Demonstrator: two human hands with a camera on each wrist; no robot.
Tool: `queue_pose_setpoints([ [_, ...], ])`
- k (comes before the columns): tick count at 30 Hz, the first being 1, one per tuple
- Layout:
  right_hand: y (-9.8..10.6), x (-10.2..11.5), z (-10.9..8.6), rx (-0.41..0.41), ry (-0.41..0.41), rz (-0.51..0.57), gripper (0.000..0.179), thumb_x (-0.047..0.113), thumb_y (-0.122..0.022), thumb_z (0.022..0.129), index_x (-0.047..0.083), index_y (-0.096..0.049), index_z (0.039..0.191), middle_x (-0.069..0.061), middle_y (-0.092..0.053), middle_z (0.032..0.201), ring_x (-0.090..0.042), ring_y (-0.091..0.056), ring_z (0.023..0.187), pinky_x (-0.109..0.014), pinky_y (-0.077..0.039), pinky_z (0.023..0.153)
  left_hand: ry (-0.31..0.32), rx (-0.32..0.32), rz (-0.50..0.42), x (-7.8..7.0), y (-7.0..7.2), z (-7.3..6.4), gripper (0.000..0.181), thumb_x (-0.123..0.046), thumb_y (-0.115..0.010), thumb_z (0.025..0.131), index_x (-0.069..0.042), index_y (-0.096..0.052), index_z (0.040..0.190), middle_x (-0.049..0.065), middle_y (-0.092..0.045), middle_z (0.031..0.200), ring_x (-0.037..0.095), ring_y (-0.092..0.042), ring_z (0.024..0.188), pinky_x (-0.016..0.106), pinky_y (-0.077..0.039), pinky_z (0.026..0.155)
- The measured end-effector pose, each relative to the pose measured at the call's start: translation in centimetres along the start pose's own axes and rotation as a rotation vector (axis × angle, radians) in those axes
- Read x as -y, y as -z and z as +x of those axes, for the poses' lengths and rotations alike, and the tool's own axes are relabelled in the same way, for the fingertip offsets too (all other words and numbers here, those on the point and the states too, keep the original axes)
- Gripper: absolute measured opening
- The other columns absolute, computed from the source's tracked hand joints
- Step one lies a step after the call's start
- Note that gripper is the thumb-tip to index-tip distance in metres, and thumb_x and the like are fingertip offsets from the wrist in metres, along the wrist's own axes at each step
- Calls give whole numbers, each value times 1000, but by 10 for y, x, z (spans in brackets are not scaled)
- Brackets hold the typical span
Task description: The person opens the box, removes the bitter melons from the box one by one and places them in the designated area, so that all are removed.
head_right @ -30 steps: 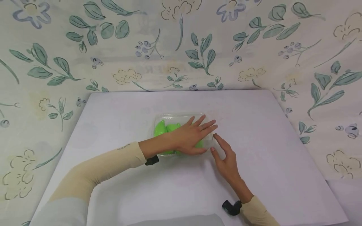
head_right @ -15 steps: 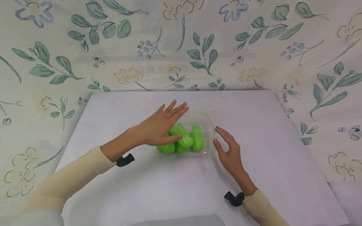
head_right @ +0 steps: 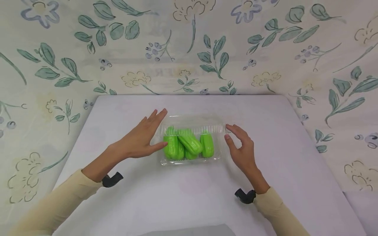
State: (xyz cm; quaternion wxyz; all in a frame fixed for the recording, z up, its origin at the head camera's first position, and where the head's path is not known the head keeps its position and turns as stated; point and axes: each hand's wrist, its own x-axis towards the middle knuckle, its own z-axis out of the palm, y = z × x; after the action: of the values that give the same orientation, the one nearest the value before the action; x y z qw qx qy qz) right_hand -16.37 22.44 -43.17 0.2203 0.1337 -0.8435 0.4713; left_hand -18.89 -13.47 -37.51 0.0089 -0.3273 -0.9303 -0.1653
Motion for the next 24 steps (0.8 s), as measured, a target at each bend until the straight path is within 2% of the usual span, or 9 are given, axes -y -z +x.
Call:
queue_pose_setpoints([
  [3, 0, 1, 8, -13, -1, -7, 31, 4, -64, 95, 3, -66, 125, -15, -61, 131, -32, -47, 132, -58, -31, 108, 37, -11, -25, 6, -3, -6, 97, -57, -54, 94, -14, 3, 159, 4, -6, 164, 27, -1, 149, 62, -18, 112],
  [8, 0, 2, 22, -27, 6, -19, 28, 10, -63, 96, 1, -67, 123, -16, -61, 130, -32, -48, 130, -56, -31, 109, 95, -17, -59, 14, -13, -17, 98, -55, -56, 93, -11, 4, 158, 9, -10, 163, 34, -8, 148, 63, -21, 110],
  [15, -2, 0, 40, -33, 10, -32, 27, 12, -64, 97, 1, -67, 121, -17, -64, 126, -31, -51, 128, -52, -34, 108, 177, 24, -96, 22, -30, -30, 100, -58, -54, 94, -8, 6, 157, 14, -12, 162, 35, -9, 148, 61, -22, 111],
  [20, -7, -3, 50, -22, 12, -37, 28, 13, -64, 97, 0, -67, 121, -16, -65, 123, -32, -54, 125, -52, -35, 108, 205, 43, -124, 26, -41, -38, 100, -58, -54, 94, -5, 2, 157, 15, -12, 162, 35, -8, 148, 60, -22, 111],
  [24, -12, -5, 56, -7, 14, -33, 27, 14, -63, 98, 0, -67, 120, -15, -67, 121, -31, -55, 124, -49, -34, 109, 203, 67, -149, 27, -49, -43, 98, -58, -53, 95, -4, 0, 157, 14, -11, 162, 35, -8, 148, 60, -22, 111],
])
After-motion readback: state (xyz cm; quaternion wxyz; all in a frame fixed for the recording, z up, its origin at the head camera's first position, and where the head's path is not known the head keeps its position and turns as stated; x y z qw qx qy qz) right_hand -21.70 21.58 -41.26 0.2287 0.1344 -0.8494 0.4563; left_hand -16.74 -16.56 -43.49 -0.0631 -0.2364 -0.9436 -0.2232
